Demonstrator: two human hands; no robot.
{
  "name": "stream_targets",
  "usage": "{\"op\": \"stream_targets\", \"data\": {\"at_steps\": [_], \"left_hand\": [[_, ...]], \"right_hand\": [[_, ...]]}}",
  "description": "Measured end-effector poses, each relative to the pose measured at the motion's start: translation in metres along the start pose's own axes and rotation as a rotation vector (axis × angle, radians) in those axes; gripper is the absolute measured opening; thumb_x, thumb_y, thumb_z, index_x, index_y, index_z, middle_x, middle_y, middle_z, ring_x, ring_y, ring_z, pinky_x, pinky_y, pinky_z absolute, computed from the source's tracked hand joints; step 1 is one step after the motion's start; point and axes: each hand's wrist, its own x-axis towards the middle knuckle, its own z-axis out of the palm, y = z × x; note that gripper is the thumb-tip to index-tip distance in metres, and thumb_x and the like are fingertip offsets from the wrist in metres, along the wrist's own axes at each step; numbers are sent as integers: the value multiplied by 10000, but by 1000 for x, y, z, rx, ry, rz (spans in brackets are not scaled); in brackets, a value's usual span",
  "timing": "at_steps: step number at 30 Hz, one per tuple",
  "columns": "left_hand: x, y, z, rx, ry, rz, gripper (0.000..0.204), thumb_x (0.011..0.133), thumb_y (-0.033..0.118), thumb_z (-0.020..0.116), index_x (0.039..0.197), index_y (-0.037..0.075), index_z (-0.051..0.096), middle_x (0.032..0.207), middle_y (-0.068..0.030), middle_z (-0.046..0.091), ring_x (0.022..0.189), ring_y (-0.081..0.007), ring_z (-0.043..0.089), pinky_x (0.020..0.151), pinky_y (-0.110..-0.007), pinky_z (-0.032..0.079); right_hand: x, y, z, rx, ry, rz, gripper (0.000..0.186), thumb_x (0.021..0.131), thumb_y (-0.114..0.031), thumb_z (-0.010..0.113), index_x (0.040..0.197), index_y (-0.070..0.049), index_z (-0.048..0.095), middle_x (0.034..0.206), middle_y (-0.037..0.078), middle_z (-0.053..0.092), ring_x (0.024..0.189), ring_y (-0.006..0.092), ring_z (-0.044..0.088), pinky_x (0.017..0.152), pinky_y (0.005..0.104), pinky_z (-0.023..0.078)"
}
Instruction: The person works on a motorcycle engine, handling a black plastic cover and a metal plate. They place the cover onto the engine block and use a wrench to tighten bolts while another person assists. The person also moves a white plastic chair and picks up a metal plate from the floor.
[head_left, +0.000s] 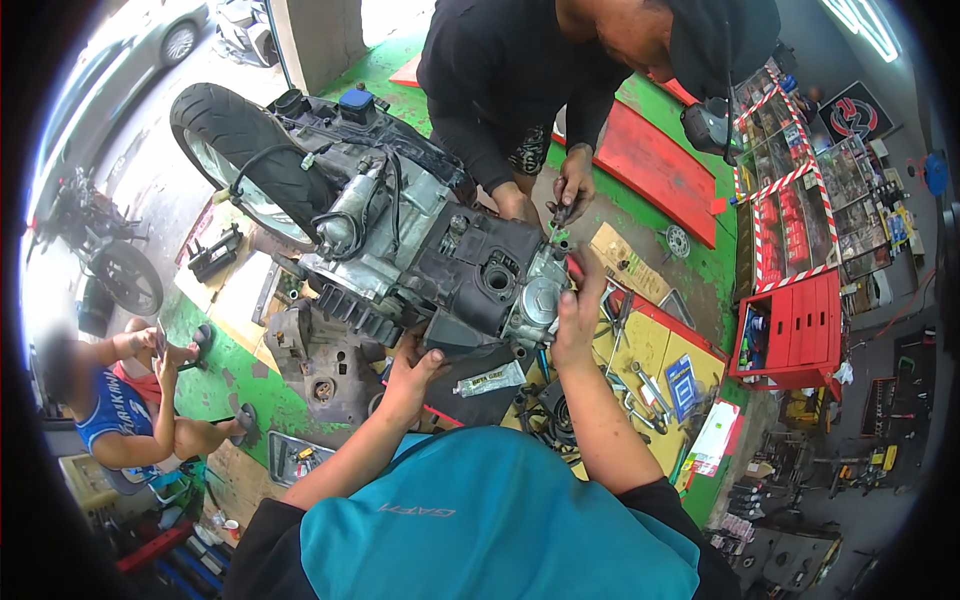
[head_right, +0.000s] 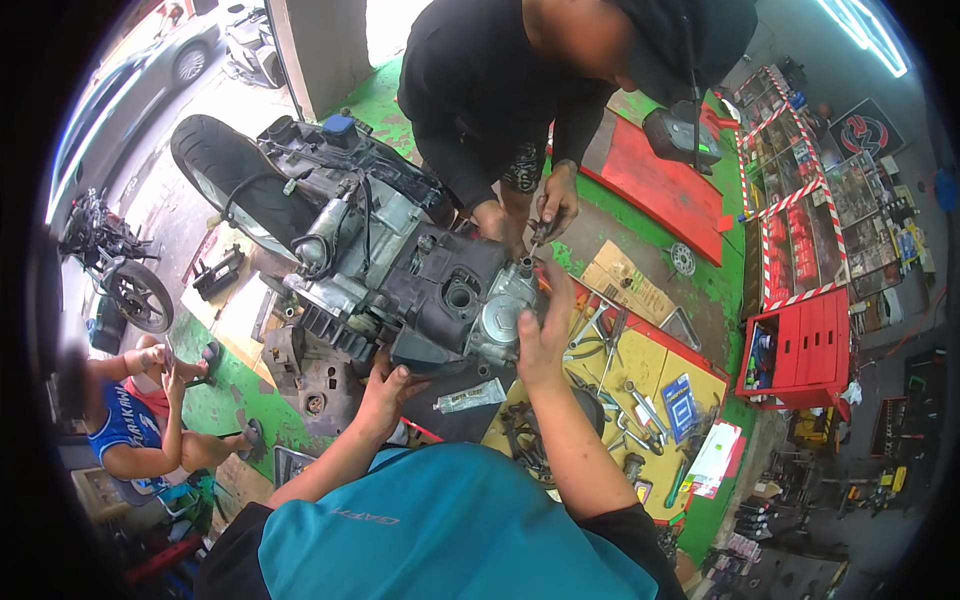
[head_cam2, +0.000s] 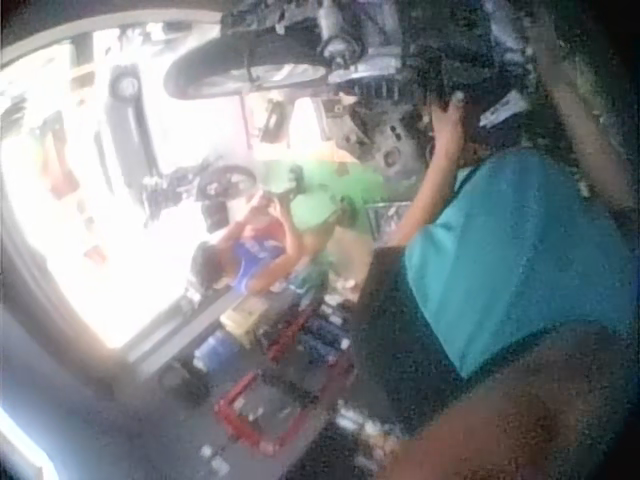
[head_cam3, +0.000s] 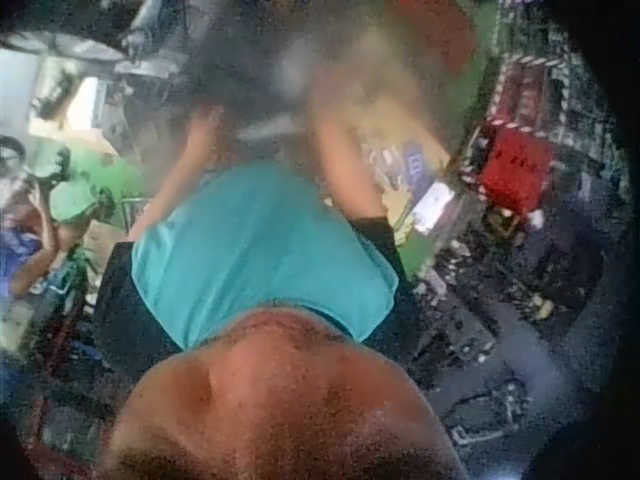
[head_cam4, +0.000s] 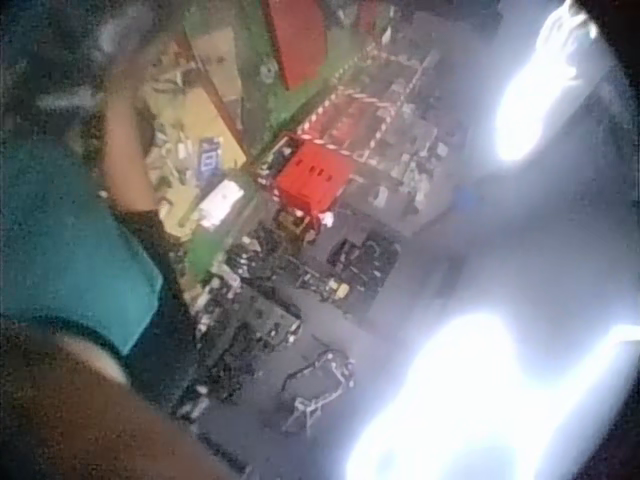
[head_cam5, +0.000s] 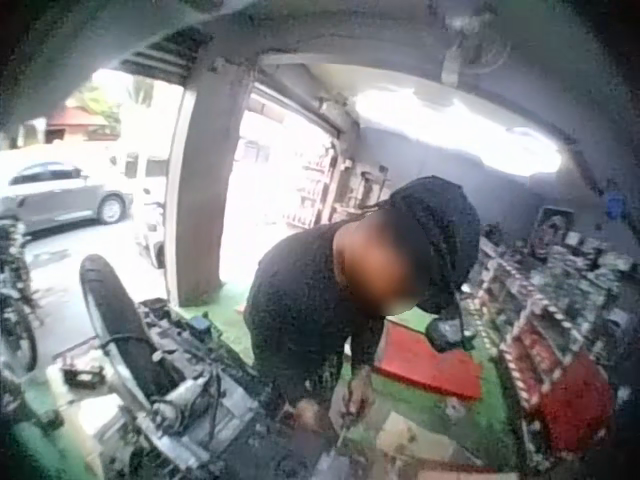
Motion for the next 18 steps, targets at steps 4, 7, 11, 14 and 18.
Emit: {"op": "stream_targets", "data": {"at_steps": [4, 7, 11, 14, 18], "left_hand": [[-12, 19, 7, 83, 40, 23, 786, 963, 418, 752, 1509, -8, 380, 1390, -158, 569, 1241, -245, 595, 1044, -391, 484], [-18, 26, 13, 62, 29, 27, 660, 1022, 357, 691, 1489, -6, 398, 1381, -152, 578, 1249, -240, 587, 1052, -377, 474], [-21, 30, 18, 26, 19, 19, 603, 1048, 352, 655, 1481, 8, 415, 1389, -141, 577, 1271, -239, 579, 1067, -384, 466], [-20, 31, 18, 36, 7, 1, 580, 1056, 361, 641, 1480, 26, 433, 1396, -127, 576, 1283, -238, 574, 1082, -388, 459], [-22, 30, 23, 51, 25, -5, 559, 1066, 370, 623, 1483, 40, 453, 1392, -109, 582, 1289, -225, 569, 1097, -390, 451]], "right_hand": [[33, -53, -17, -329, -211, -373, 941, 877, -685, 658, 1443, 50, 504, 1465, 231, 511, 1441, 378, 423, 1198, 515, 305], [51, -106, -11, -751, -620, -399, 1030, 750, -668, 784, 1459, 30, 516, 1500, 200, 507, 1460, 366, 407, 1200, 597, 291], [47, -98, -1, -767, -624, -314, 1075, 696, -696, 808, 1460, 10, 538, 1571, 143, 482, 1508, 323, 377, 1224, 576, 269], [46, -93, -1, -756, -629, -308, 1041, 716, -682, 804, 1453, 8, 552, 1581, 143, 476, 1507, 316, 380, 1223, 599, 264], [45, -90, -1, -741, -631, -313, 1000, 736, -658, 802, 1443, 9, 567, 1562, 145, 499, 1505, 317, 383, 1219, 630, 260]]}}
